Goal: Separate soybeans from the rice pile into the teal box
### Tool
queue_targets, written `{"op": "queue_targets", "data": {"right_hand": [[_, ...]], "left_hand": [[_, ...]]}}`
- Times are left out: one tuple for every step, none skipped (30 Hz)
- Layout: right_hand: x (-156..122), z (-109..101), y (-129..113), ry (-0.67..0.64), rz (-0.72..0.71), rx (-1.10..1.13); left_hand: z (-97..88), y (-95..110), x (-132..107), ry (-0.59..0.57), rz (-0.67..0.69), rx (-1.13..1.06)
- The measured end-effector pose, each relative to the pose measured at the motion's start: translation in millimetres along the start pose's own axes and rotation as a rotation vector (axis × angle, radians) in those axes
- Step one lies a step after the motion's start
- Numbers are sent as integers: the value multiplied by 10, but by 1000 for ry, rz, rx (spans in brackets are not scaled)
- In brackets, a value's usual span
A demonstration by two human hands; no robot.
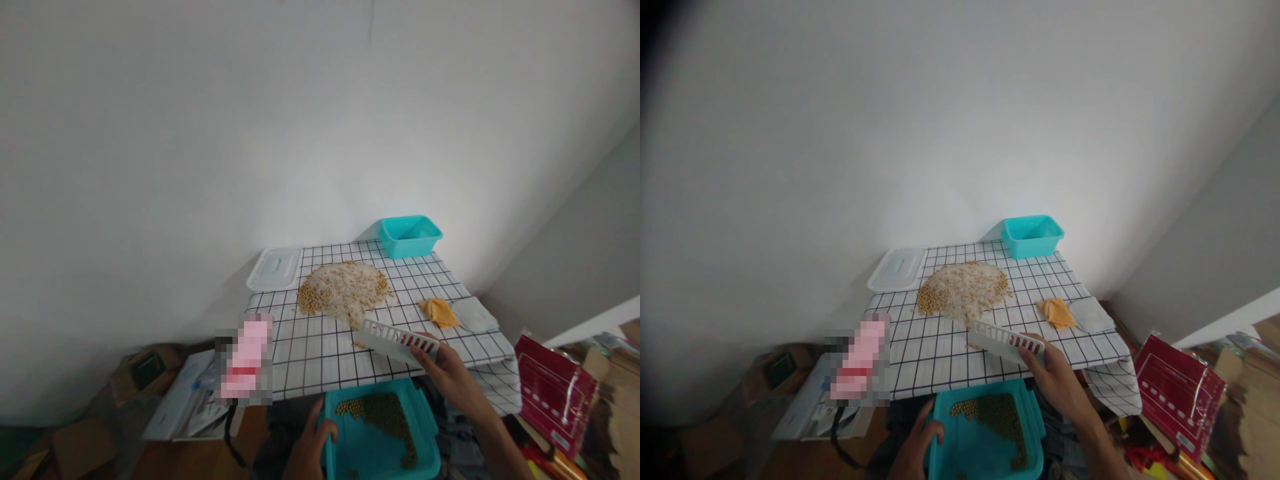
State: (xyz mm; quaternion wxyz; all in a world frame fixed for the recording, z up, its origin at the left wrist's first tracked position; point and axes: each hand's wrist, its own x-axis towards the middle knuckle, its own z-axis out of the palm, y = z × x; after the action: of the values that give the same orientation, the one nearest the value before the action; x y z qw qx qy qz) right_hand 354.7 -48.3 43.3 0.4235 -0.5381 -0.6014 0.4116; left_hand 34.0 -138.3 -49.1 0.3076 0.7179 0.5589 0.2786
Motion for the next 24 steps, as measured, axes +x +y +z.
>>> {"op": "queue_targets", "data": {"right_hand": [[-2, 9, -13, -8, 8, -6], [-2, 19, -23, -20, 11, -7], [-1, 30, -31, -31, 8, -3], [0, 40, -36, -40, 4, 0], [3, 50, -39, -47, 1, -1], [6, 59, -41, -50, 3, -4], [9, 67, -43, -50, 8, -10], [11, 73, -46, -52, 13, -17], [12, 80, -51, -54, 15, -25], [12, 86, -59, -63, 15, -30], [11, 92, -69, -71, 11, -32], [8, 99, -80, -79, 5, -32], [5, 106, -91, -84, 1, -29], [2, 114, -100, -86, -1, -24], [-1, 122, -106, -89, -1, -18], [-4, 130, -108, -92, -1, -13], [-7, 138, -108, -94, 1, -9], [-11, 145, -108, -98, 5, -7], [-15, 151, -108, -99, 10, -6], [-19, 157, -111, -100, 13, -5], [-25, 163, -118, -100, 17, -4], [-32, 168, -129, -99, 20, -4], [-41, 172, -144, -101, 23, -5], [-49, 176, -161, -104, 24, -9]], "left_hand": [[3, -5, 2, -5, 4, -5], [4, -10, 4, -11, 7, -11], [4, -14, 7, -17, 11, -19], [3, -18, 10, -22, 15, -26], [1, -22, 12, -25, 17, -30], [0, -26, 13, -26, 18, -30], [1, -30, 14, -27, 19, -28], [3, -35, 13, -28, 22, -25], [8, -40, 12, -28, 24, -23], [15, -46, 10, -26, 28, -23], [24, -51, 7, -21, 32, -25], [33, -56, 3, -13, 35, -30], [41, -59, -1, -4, 38, -34], [48, -60, -5, 5, 38, -37], [52, -59, -9, 11, 37, -37], [53, -56, -13, 14, 37, -33], [52, -51, -17, 16, 39, -29], [49, -46, -21, 14, 41, -25], [46, -41, -25, 13, 42, -24], [43, -36, -28, 13, 40, -24], [42, -32, -31, 14, 36, -26], [44, -28, -32, 16, 30, -31], [46, -24, -33, 19, 25, -35], [49, -19, -33, 22, 21, -38]]}}
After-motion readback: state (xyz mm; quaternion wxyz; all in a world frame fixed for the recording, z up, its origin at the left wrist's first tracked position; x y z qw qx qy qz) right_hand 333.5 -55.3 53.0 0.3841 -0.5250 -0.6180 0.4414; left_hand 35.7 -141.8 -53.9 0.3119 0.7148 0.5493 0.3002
